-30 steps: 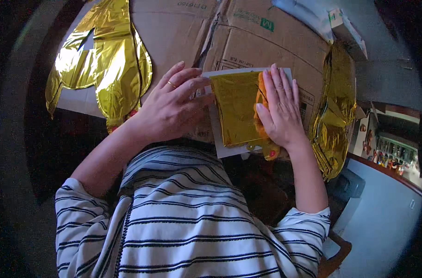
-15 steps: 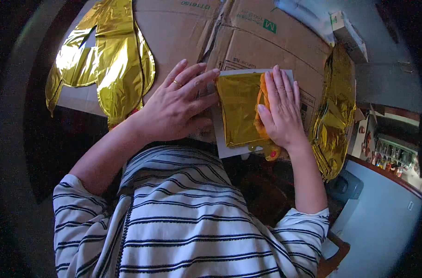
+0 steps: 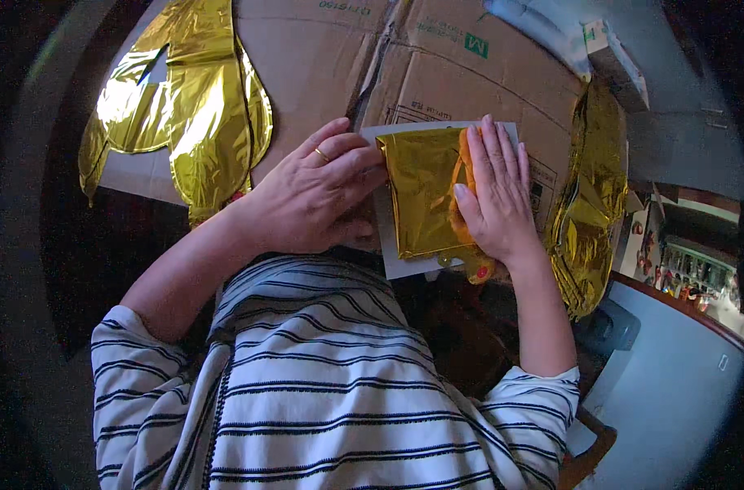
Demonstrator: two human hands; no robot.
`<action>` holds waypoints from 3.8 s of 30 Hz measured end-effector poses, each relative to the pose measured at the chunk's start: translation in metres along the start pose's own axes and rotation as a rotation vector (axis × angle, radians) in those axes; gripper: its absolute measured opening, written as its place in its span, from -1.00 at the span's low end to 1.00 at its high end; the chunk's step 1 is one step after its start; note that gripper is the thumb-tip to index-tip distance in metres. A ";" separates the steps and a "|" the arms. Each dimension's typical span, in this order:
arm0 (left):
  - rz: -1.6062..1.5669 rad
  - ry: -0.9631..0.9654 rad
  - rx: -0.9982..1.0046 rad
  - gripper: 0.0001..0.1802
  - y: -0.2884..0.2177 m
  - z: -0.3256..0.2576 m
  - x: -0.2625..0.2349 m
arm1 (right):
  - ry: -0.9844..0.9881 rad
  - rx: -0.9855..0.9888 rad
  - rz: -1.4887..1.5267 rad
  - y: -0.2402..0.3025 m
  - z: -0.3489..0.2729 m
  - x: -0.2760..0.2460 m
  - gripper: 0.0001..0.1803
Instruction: Folding and flattening gold foil packaging items on a workbench.
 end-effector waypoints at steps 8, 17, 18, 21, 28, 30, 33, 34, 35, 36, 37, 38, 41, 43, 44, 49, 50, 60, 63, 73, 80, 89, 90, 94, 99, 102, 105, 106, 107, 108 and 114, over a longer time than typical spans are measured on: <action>-0.008 0.002 0.043 -0.36 -0.001 -0.002 -0.001 | 0.000 0.009 -0.003 0.000 0.001 0.000 -0.16; -0.077 -0.214 0.007 -0.46 -0.009 0.010 -0.011 | -0.006 0.003 -0.017 0.001 0.001 -0.001 -0.16; -0.051 -0.187 0.001 -0.47 -0.011 0.010 -0.007 | -0.007 0.007 -0.015 0.001 0.001 -0.001 -0.16; 0.019 -0.121 -0.019 -0.48 -0.010 0.005 0.004 | -0.005 0.022 -0.016 0.003 0.001 -0.001 -0.17; 0.055 -0.160 -0.048 -0.48 -0.007 -0.004 -0.001 | -0.016 0.029 -0.003 0.003 -0.002 -0.001 -0.17; 0.004 -0.166 -0.075 -0.45 -0.006 -0.002 -0.004 | -0.011 0.046 0.006 0.004 -0.003 -0.002 -0.17; -0.106 -0.198 -0.154 -0.34 -0.006 0.009 -0.011 | -0.009 0.076 0.025 0.006 -0.003 -0.003 -0.18; -0.133 -0.242 -0.196 -0.29 -0.005 0.016 -0.012 | -0.021 0.080 0.038 0.007 -0.004 -0.002 -0.18; -0.159 -0.286 -0.238 -0.24 -0.006 0.022 -0.012 | -0.034 0.084 0.051 0.008 -0.004 -0.002 -0.18; -0.175 -0.292 -0.268 -0.20 -0.007 0.027 -0.011 | -0.039 0.088 0.063 0.011 -0.004 -0.002 -0.18; -0.191 -0.298 -0.298 -0.16 -0.009 0.032 -0.008 | -0.044 0.091 0.075 0.013 -0.004 -0.002 -0.19; -0.207 -0.305 -0.330 -0.12 -0.009 0.034 -0.005 | -0.048 0.093 0.087 0.013 -0.004 -0.002 -0.19; -0.186 -0.249 -0.316 -0.06 -0.008 0.031 0.006 | -0.101 0.072 0.284 0.013 -0.007 -0.008 -0.20; -0.162 -0.255 -0.326 -0.04 -0.006 0.025 0.008 | -0.143 0.045 0.414 0.004 -0.009 -0.010 -0.24; -0.150 -0.258 -0.332 -0.04 -0.005 0.023 0.008 | -0.163 0.029 0.478 -0.001 -0.011 -0.011 -0.26; -0.330 -0.328 -0.329 -0.08 0.009 0.008 0.002 | -0.223 0.024 0.529 -0.025 -0.016 -0.021 -0.45; -0.407 -0.339 -0.343 -0.09 0.015 0.005 0.002 | -0.254 0.017 0.573 -0.029 -0.014 -0.026 -0.48; -0.407 0.038 -0.386 -0.53 0.039 0.051 -0.042 | 0.437 0.033 0.500 -0.047 0.050 -0.067 -0.56; -0.232 0.165 -0.289 -0.48 0.049 0.064 -0.026 | 0.514 0.004 0.385 -0.038 0.059 -0.066 -0.57; -0.172 0.072 -0.317 -0.31 0.042 0.060 -0.024 | 0.394 0.011 0.300 -0.050 0.050 -0.060 -0.62; -0.150 -0.121 -0.286 0.20 -0.020 -0.001 -0.021 | 0.047 0.083 0.227 -0.039 -0.042 -0.053 -0.03; -0.106 0.044 -0.173 0.35 0.003 0.000 -0.015 | 0.024 0.264 0.197 0.017 -0.104 -0.012 0.15; -0.120 0.061 -0.150 0.35 0.006 0.001 -0.020 | -0.012 0.292 0.226 0.021 -0.105 -0.011 0.13; -0.092 0.120 -0.132 0.30 0.017 -0.005 -0.016 | -0.071 0.293 0.318 0.035 -0.102 -0.008 0.08; -0.145 0.066 -0.106 0.24 0.020 -0.016 -0.012 | -0.152 0.267 0.404 0.037 -0.102 -0.011 -0.10; -0.193 0.030 -0.128 0.21 0.022 -0.021 -0.018 | -0.343 0.302 0.544 0.053 -0.116 -0.026 -0.34; -0.268 -0.019 -0.151 0.11 0.022 -0.030 -0.025 | -0.411 0.406 0.481 0.059 -0.127 -0.023 -0.55; -0.294 -0.038 -0.159 0.06 0.023 -0.033 -0.026 | -0.420 0.420 0.458 0.060 -0.128 -0.021 -0.58; -0.276 -0.044 -0.147 -0.01 0.026 -0.034 -0.027 | -0.428 0.434 0.434 0.061 -0.129 -0.019 -0.62; -0.260 -0.051 -0.136 -0.08 0.028 -0.036 -0.027 | -0.434 0.447 0.409 0.062 -0.130 -0.017 -0.65; -0.251 -0.144 -0.135 -0.42 0.026 -0.046 -0.029 | -0.490 0.523 0.398 0.055 -0.127 -0.018 -0.70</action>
Point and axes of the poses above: each hand's wrist, its own z-axis towards the middle knuckle, its own x-axis out of the palm, y = z × x, the point moved 4 cm from there along z, towards the middle knuckle, and after that the axes turned 13 degrees about y, right-handed, at the moved point
